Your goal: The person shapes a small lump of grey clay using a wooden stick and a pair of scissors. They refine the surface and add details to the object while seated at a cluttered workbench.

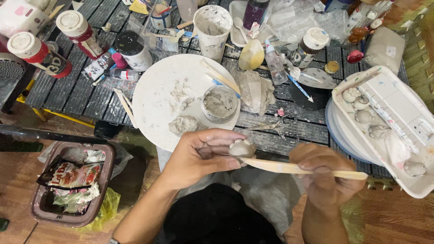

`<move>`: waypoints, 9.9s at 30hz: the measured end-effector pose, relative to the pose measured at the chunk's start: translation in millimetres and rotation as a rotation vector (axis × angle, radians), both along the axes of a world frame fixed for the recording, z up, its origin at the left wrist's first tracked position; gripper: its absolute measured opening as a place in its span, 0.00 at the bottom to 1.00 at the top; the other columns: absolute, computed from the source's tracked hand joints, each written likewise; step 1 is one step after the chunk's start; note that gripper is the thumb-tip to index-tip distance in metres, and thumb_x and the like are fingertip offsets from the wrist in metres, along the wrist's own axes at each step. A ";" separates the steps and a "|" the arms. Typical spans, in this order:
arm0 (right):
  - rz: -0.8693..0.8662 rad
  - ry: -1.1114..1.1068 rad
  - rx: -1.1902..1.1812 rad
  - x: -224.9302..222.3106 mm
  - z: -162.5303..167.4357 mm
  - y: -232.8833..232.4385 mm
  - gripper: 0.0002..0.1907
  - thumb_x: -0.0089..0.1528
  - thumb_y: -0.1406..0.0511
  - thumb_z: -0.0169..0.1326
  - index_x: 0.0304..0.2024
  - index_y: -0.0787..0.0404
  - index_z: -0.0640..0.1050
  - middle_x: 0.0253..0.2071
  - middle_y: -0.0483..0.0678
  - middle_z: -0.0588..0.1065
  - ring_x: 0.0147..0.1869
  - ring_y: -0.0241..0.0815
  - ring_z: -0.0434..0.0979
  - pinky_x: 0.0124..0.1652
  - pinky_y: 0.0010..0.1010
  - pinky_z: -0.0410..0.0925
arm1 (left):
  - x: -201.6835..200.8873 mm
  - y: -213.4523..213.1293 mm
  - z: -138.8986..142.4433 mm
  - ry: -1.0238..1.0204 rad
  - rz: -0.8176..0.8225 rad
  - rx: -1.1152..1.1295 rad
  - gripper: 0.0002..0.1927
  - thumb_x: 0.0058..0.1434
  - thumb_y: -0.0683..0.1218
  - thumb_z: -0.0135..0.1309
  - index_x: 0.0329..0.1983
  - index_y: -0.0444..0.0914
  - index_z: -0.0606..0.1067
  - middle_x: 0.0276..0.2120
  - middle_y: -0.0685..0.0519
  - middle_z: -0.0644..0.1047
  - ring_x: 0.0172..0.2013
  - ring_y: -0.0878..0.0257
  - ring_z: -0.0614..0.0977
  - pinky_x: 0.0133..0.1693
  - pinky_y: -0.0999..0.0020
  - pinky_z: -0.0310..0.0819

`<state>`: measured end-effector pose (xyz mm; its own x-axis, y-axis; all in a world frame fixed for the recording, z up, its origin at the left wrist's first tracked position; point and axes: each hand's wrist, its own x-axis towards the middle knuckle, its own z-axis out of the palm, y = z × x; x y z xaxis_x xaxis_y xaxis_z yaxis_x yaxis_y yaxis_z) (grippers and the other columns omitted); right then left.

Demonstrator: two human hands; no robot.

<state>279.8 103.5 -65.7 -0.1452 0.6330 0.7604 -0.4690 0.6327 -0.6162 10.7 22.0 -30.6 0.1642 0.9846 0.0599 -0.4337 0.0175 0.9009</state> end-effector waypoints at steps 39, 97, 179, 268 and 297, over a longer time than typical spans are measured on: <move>-0.353 -0.758 0.346 1.9 29.9 -59.5 0.12 0.57 0.67 0.63 0.44 0.58 0.81 0.41 0.52 0.80 0.47 0.53 0.85 0.43 0.38 0.79 | 7.9 8.0 -25.1 -0.351 0.086 -0.021 0.22 0.61 0.34 0.62 0.57 0.26 0.72 0.51 0.32 0.79 0.49 0.48 0.85 0.51 0.53 0.85; 0.248 -0.314 -0.460 -9.2 59.0 17.1 0.11 0.70 0.69 0.52 0.36 0.74 0.77 0.26 0.58 0.75 0.25 0.36 0.68 0.30 0.31 0.66 | -3.6 2.9 9.9 -0.162 -0.394 -0.208 0.22 0.64 0.35 0.58 0.60 0.17 0.73 0.43 0.32 0.82 0.38 0.48 0.86 0.42 0.54 0.87; 0.296 -0.479 -0.466 -18.1 55.3 39.6 0.10 0.70 0.70 0.51 0.37 0.74 0.78 0.31 0.54 0.77 0.28 0.32 0.69 0.28 0.25 0.65 | 0.1 10.3 -4.1 -0.132 -0.514 -0.190 0.23 0.75 0.43 0.48 0.68 0.23 0.69 0.50 0.38 0.81 0.40 0.60 0.83 0.42 0.66 0.80; -0.012 0.044 -0.073 5.6 -37.1 -31.4 0.12 0.73 0.62 0.54 0.41 0.66 0.77 0.30 0.54 0.77 0.25 0.43 0.76 0.26 0.38 0.70 | 23.9 -16.2 -4.3 -0.020 0.072 0.157 0.26 0.57 0.29 0.65 0.56 0.33 0.69 0.55 0.37 0.80 0.57 0.55 0.83 0.58 0.59 0.82; 0.009 0.035 0.062 12.5 -38.1 -23.6 0.11 0.70 0.63 0.55 0.42 0.66 0.80 0.32 0.54 0.80 0.25 0.39 0.78 0.24 0.36 0.75 | 19.2 -16.4 6.3 0.094 0.066 0.179 0.25 0.57 0.29 0.65 0.57 0.30 0.74 0.53 0.40 0.82 0.56 0.56 0.83 0.58 0.61 0.81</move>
